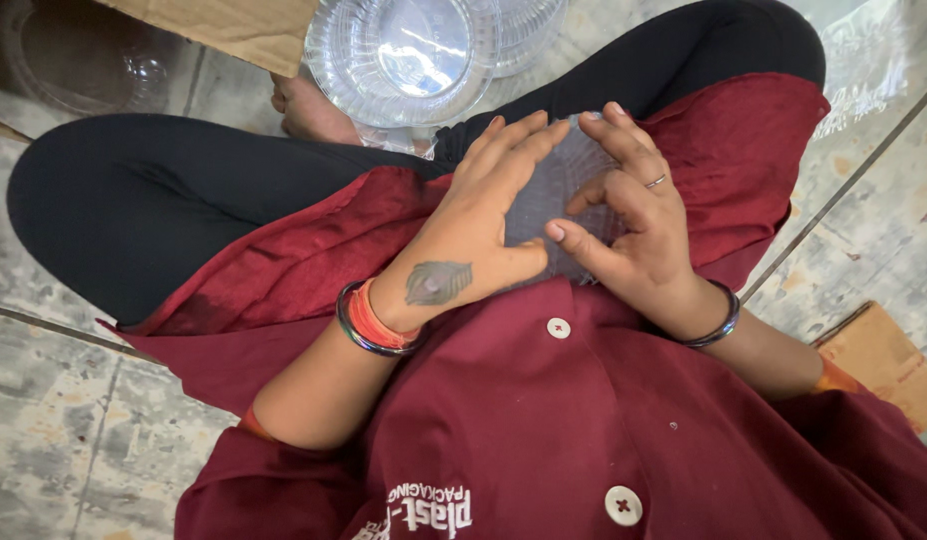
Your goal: The person sits on the floor and repeatedly picks up clear plastic plates, wraps each one in a plastic bag, and places the wrapped plates into a cardboard box. The person uses a pink utility knife to cut open the packaging and handles the plates and bags by hand.
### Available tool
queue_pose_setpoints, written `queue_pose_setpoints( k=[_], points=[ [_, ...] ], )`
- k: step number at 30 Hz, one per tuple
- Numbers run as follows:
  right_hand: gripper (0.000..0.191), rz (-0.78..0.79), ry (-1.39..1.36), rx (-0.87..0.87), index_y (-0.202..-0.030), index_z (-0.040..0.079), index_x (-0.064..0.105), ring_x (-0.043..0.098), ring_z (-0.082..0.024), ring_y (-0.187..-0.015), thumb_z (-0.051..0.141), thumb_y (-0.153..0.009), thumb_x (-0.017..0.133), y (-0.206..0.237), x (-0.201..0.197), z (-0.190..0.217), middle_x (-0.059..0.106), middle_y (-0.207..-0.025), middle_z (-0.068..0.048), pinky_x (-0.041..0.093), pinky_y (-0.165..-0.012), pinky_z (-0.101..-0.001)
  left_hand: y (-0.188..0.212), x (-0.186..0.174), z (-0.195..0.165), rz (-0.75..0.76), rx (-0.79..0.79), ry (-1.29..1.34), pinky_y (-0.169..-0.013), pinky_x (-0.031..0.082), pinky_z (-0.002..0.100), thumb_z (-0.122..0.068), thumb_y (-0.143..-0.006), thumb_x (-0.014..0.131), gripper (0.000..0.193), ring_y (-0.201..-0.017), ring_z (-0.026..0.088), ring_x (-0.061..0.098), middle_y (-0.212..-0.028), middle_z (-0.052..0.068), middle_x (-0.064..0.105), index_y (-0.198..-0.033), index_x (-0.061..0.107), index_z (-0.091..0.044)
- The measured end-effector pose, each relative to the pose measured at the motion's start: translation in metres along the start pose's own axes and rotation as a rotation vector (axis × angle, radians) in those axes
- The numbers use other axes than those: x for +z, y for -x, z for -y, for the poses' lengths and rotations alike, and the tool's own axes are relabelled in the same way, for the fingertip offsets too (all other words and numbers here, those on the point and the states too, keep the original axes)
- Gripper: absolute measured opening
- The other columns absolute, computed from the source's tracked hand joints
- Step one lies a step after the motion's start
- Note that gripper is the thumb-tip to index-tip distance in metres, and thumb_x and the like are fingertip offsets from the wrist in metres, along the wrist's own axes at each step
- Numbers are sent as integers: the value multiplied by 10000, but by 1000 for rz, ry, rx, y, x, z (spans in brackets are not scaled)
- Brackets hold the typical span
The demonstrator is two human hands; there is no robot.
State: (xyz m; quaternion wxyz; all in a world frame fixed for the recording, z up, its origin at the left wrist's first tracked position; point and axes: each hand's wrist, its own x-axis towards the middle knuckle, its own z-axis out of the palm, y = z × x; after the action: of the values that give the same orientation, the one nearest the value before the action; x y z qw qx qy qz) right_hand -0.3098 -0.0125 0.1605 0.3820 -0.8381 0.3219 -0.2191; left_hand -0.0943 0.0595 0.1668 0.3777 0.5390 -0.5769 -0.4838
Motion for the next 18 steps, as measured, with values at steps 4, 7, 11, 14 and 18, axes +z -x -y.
queue_pose_setpoints(
  k=[4,7,11,14,18],
  points=[
    [299,2,0,9,-950,44,670,372,-392,-1580,274,-899,855,1,-2,1,504,-1566,-203,319,-1283,-514,0,-2,0,0,41,1,-1325,218,537,-114,-799,762,881,-1606,455,225,-1670,185,357,-1595,384,-117],
    [336,0,-15,4,-961,42,663,363,-403,-1579,301,-880,861,0,-2,0,498,-1562,-204,322,-1279,-518,0,-3,2,10,71,12,-1355,195,535,-115,-806,759,876,-1619,433,243,-1668,183,369,-1599,385,-107],
    [364,2,-11,-5,-961,41,652,364,-409,-1567,303,-851,880,-1,0,-1,490,-1554,-204,310,-1310,-551,-1,-5,3,30,103,40,-1373,176,529,-114,-815,757,873,-1631,414,242,-1676,183,363,-1603,383,-102],
    [344,16,-13,15,-974,43,645,359,-410,-1576,266,-858,879,-1,0,-2,487,-1562,-197,300,-1302,-549,-2,-6,4,56,108,30,-1376,161,530,-111,-807,756,882,-1634,406,243,-1675,180,360,-1604,380,-102],
    [318,17,-14,16,-992,51,652,347,-406,-1580,237,-864,876,1,-1,-3,478,-1569,-192,300,-1289,-547,-2,-6,4,63,91,39,-1381,151,528,-94,-802,746,886,-1645,401,227,-1688,173,347,-1608,381,-106]
  ],
)
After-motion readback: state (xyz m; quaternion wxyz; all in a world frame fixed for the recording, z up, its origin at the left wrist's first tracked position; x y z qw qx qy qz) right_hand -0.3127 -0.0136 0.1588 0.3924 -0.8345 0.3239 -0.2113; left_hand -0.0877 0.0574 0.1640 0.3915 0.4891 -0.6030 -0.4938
